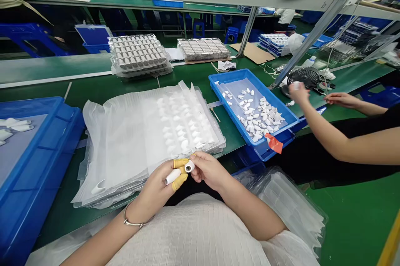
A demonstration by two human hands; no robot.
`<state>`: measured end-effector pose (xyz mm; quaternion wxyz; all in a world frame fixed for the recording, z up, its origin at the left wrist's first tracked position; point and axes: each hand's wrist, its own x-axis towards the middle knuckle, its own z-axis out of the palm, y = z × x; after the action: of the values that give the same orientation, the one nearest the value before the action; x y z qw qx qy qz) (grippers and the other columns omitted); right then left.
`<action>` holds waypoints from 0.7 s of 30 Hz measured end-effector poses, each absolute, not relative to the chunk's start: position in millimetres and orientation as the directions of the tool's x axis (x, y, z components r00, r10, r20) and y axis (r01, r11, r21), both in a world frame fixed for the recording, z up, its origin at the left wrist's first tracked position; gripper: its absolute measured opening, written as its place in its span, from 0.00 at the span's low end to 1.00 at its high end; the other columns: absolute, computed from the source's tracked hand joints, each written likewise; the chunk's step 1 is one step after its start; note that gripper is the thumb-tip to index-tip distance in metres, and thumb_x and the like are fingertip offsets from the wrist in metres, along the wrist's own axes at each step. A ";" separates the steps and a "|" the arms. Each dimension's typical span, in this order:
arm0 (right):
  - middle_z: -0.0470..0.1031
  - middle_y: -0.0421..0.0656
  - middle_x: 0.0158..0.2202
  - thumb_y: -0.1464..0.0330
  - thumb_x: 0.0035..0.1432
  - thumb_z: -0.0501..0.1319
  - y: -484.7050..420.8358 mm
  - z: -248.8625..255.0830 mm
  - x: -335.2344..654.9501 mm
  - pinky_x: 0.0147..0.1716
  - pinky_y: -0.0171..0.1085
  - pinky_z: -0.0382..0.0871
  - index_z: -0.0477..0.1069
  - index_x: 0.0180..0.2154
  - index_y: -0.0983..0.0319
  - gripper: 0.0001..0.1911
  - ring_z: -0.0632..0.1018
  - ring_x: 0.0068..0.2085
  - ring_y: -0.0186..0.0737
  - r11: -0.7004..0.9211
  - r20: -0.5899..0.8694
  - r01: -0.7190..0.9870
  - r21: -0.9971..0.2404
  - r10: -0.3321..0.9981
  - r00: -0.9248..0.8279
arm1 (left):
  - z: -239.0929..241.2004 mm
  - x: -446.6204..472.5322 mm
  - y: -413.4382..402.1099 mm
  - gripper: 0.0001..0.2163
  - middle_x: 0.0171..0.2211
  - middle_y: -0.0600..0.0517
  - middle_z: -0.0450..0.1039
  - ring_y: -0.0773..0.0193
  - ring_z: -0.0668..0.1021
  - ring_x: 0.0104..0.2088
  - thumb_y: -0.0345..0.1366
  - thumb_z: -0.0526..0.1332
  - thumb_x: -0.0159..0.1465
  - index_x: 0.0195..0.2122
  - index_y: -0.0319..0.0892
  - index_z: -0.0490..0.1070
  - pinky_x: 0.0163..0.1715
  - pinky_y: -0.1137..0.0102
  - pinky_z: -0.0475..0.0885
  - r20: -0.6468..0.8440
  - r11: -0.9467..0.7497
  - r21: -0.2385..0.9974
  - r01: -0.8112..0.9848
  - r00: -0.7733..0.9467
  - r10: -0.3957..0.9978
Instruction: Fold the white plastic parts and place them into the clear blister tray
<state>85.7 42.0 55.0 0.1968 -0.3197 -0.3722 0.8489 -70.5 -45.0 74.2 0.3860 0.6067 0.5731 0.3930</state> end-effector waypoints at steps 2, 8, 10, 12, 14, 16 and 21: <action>0.63 0.33 0.17 0.55 0.55 0.65 40.6 54.1 84.3 0.16 0.29 0.49 0.62 0.27 0.62 0.20 0.61 0.17 0.27 -0.679 -0.420 -0.095 -0.728 0.551 -0.721 | 72.8 -72.2 -46.4 0.09 0.43 0.49 0.75 0.58 0.76 0.44 0.36 0.57 0.67 0.48 0.45 0.70 0.46 0.62 0.70 0.030 -0.039 0.919 0.391 0.030 0.999; 0.65 0.35 0.18 0.54 0.56 0.64 31.1 57.6 73.4 0.17 0.29 0.51 0.63 0.27 0.63 0.20 0.64 0.18 0.27 -0.671 -0.426 -0.052 -0.740 0.527 -0.736 | 69.6 -84.4 -59.7 0.09 0.44 0.50 0.76 0.59 0.77 0.44 0.35 0.57 0.67 0.48 0.46 0.70 0.45 0.63 0.71 0.069 -0.072 0.921 0.383 0.022 0.997; 0.68 0.36 0.20 0.55 0.57 0.64 29.2 66.0 66.4 0.19 0.29 0.54 0.65 0.29 0.63 0.18 0.68 0.20 0.29 -0.613 -0.399 -0.008 -0.790 0.524 -0.752 | 69.5 -98.7 -70.9 0.11 0.44 0.50 0.76 0.58 0.77 0.45 0.35 0.58 0.66 0.50 0.47 0.70 0.46 0.63 0.72 0.104 -0.082 0.908 0.411 -0.031 0.994; 0.72 0.40 0.25 0.56 0.58 0.63 29.9 77.6 54.8 0.22 0.31 0.59 0.66 0.31 0.63 0.17 0.72 0.25 0.32 -0.518 -0.353 0.040 -0.855 0.523 -0.776 | 68.2 -122.2 -86.6 0.13 0.45 0.49 0.75 0.58 0.77 0.46 0.36 0.57 0.66 0.52 0.47 0.69 0.47 0.62 0.72 0.149 -0.057 0.875 0.481 -0.155 0.977; 0.76 0.43 0.31 0.57 0.60 0.62 31.4 89.3 35.4 0.27 0.33 0.63 0.68 0.33 0.62 0.15 0.75 0.31 0.35 -0.385 -0.292 0.086 -0.919 0.516 -0.805 | 64.9 -152.6 -106.7 0.12 0.46 0.47 0.75 0.56 0.76 0.48 0.37 0.56 0.67 0.51 0.46 0.69 0.49 0.60 0.71 0.199 0.020 0.809 0.587 -0.306 0.931; 0.76 0.45 0.36 0.58 0.62 0.59 30.7 97.9 7.0 0.31 0.35 0.65 0.70 0.36 0.61 0.13 0.76 0.35 0.38 -0.214 -0.235 0.147 -0.966 0.480 -0.845 | 59.3 -184.4 -129.1 0.11 0.47 0.46 0.73 0.53 0.75 0.50 0.39 0.55 0.68 0.48 0.45 0.71 0.51 0.57 0.70 0.211 0.167 0.709 0.685 -0.432 0.877; 0.69 0.44 0.34 0.66 0.63 0.59 13.5 92.4 -87.1 0.36 0.38 0.63 0.75 0.32 0.62 0.09 0.71 0.38 0.39 0.574 0.025 0.198 -0.795 0.357 -0.934 | 37.8 -235.7 -171.9 0.13 0.46 0.44 0.69 0.50 0.75 0.47 0.44 0.55 0.66 0.45 0.43 0.71 0.42 0.61 0.73 0.126 0.551 0.428 0.717 -0.651 0.749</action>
<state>-87.1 13.5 92.4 0.0918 -0.1573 -0.8822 0.4342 -235.7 -171.9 37.8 0.0356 0.4165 0.8798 0.2264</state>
